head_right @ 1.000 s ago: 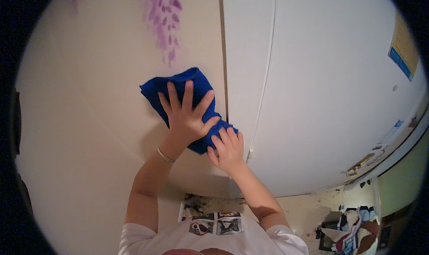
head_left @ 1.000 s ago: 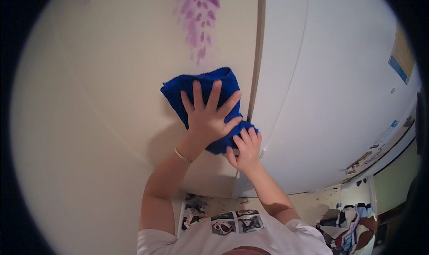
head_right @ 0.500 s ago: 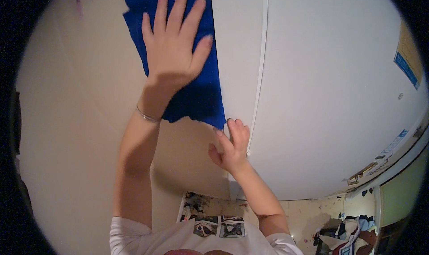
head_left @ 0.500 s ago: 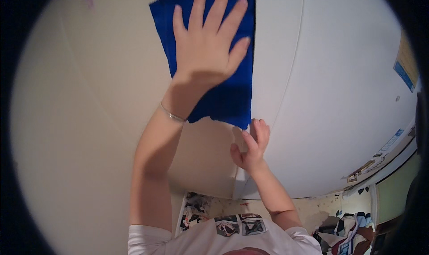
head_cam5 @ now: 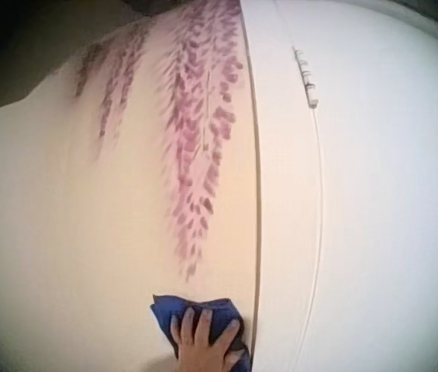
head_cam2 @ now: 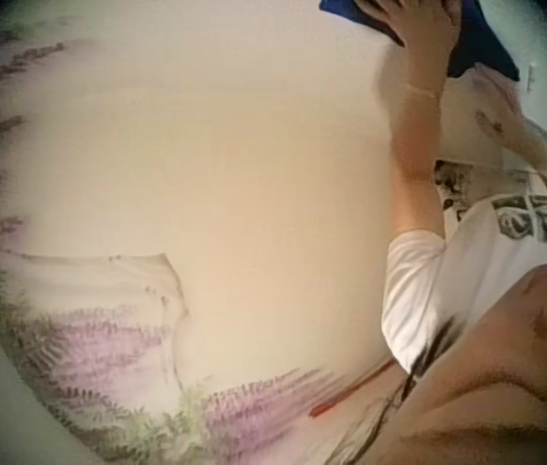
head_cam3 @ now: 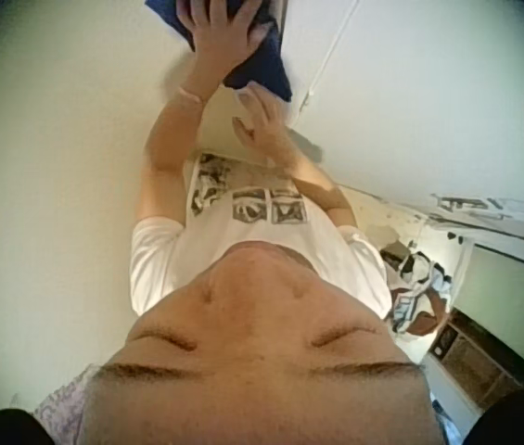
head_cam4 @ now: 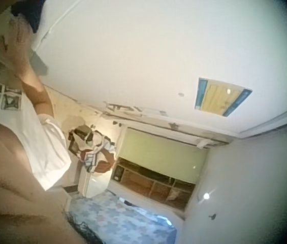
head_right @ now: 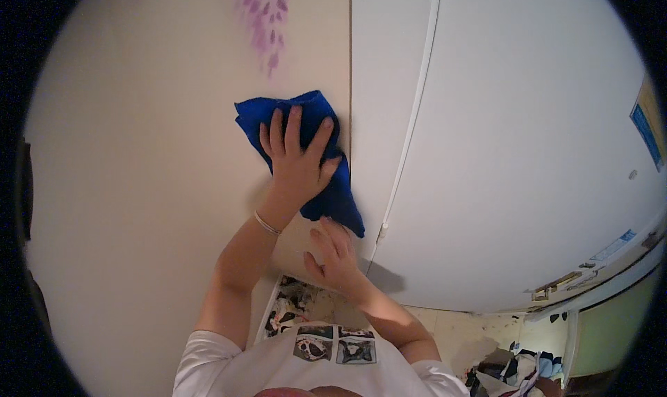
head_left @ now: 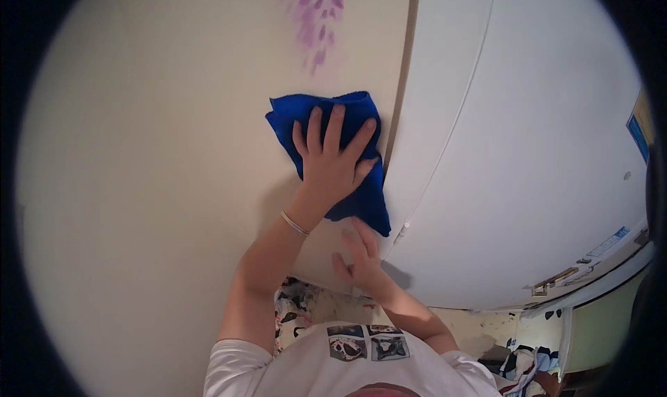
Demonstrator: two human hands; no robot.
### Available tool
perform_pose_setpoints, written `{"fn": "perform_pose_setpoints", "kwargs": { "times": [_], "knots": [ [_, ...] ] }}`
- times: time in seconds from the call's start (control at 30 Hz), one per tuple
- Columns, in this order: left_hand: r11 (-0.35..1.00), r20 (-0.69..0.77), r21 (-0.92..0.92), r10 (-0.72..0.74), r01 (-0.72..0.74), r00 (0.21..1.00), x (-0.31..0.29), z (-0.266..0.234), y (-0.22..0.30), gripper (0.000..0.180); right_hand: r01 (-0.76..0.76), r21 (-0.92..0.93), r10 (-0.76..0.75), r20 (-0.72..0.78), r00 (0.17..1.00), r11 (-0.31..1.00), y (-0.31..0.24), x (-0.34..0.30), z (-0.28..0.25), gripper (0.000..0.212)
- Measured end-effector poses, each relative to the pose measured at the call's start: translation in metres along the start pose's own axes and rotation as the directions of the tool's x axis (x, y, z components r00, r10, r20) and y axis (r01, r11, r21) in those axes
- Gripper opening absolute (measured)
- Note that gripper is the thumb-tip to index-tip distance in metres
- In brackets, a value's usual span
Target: The person wipes a white door with a blue cloth, moving from the upper section down to the handle and lower panel. The person kneels to reach the bottom edge of the door.
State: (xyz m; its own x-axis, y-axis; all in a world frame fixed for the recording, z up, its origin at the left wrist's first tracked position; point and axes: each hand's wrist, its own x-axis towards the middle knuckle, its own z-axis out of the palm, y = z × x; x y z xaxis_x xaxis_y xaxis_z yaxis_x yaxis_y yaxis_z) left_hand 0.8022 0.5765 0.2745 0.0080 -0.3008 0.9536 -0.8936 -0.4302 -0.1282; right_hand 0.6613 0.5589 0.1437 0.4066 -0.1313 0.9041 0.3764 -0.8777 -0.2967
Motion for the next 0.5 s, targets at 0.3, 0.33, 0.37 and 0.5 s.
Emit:
{"fn": "perform_pose_setpoints", "kwargs": {
  "times": [0.3, 0.33, 0.37, 0.5],
  "knots": [
    [0.963, 0.167, -0.250, -0.058, 0.099, 0.984, -0.004, -0.037, -0.011, 0.046, -0.450, 0.495, 0.549, -0.066, 0.833, 0.743, -0.009, 0.041, 0.013, 0.055],
    [0.945, 0.199, -0.296, -0.085, 0.142, 0.976, -0.009, -0.042, -0.015, 0.046, -0.426, 0.482, 0.526, -0.087, 0.846, 0.765, -0.011, 0.046, 0.013, 0.055],
    [0.888, 0.165, -0.421, -0.127, 0.187, 0.978, -0.016, -0.045, -0.021, 0.044, -0.421, 0.433, 0.503, -0.091, 0.859, 0.797, -0.012, 0.051, 0.013, 0.056],
    [0.292, 0.417, -0.798, -0.362, 0.527, 0.834, -0.053, -0.069, -0.020, 0.048, -0.373, 0.429, 0.451, -0.092, 0.888, 0.823, -0.010, 0.071, 0.021, 0.057]
  ]
}}
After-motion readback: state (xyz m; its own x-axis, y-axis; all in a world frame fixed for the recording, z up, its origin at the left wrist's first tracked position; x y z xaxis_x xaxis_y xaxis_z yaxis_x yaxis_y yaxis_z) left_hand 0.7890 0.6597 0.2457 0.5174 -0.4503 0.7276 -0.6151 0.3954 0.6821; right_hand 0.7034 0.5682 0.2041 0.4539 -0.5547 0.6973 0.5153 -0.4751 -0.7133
